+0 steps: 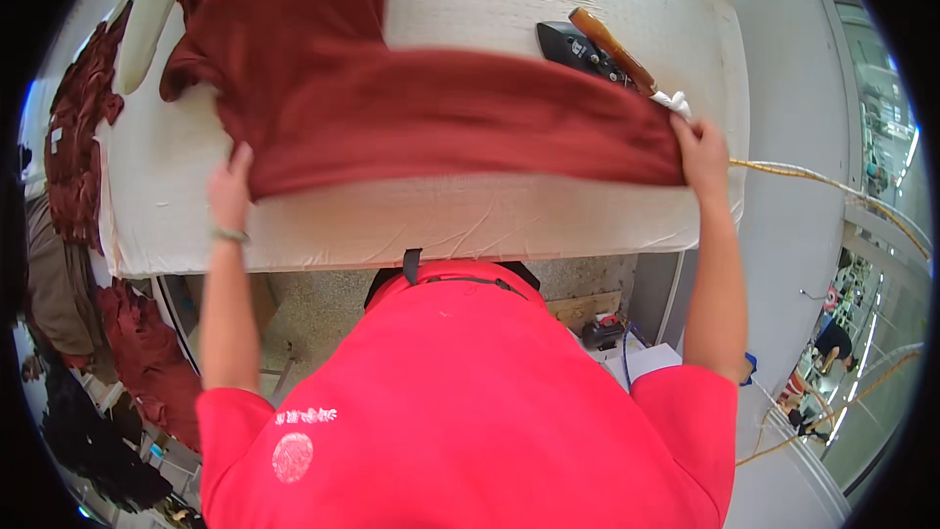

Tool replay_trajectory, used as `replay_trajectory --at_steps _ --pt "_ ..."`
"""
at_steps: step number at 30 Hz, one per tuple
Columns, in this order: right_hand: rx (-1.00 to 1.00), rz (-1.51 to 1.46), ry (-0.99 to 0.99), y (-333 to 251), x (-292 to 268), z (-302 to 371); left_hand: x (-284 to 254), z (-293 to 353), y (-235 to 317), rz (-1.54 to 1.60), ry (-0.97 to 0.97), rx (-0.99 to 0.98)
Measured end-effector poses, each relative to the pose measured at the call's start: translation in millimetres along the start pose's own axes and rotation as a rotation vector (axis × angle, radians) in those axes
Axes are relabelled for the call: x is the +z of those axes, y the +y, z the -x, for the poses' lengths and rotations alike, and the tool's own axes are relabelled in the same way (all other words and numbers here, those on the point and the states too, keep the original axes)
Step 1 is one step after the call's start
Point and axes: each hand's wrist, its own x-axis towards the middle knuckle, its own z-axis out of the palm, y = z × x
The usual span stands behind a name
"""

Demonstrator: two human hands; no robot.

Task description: The person is ironing and folding shirts in a production environment.

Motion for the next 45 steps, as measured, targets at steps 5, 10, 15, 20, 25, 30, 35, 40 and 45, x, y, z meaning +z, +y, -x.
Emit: replay_trajectory --at_steps 5,10,15,20,25,30,35,40,45 --pt "0.013 -0.084 -0.040 68 69 59 37 107 -1 0.566 -0.017 -0.277" --pt "0.186 -0.380 -0.124 87 123 82 36 105 13 0.715 0.092 -0.375" --pt "0.071 -0.181 -0.004 112 114 92 38 132 -9 0.628 0.126 -0.247" --pt "0.154 0.042 -0.029 114 106 96 40 163 16 0.327 0.079 -0.125" --pt "-0.236 0.084 0.145 62 61 95 27 161 44 0.725 -0.055 -0.515" --pt "-0.592 -0.049 0.314 -56 47 28 37 150 31 0.842 -0.035 -0.477" --pt "-0.565 0.478 0.481 -115 90 -15 49 167 20 0.970 0.065 -0.375" --pt "-0.334 0.344 -0.112 -136 68 -52 37 180 23 1.150 -0.079 -0.517" --pt "-0.199 -0.035 -0.288 -199 65 18 23 172 18 1.273 -0.203 -0.429"
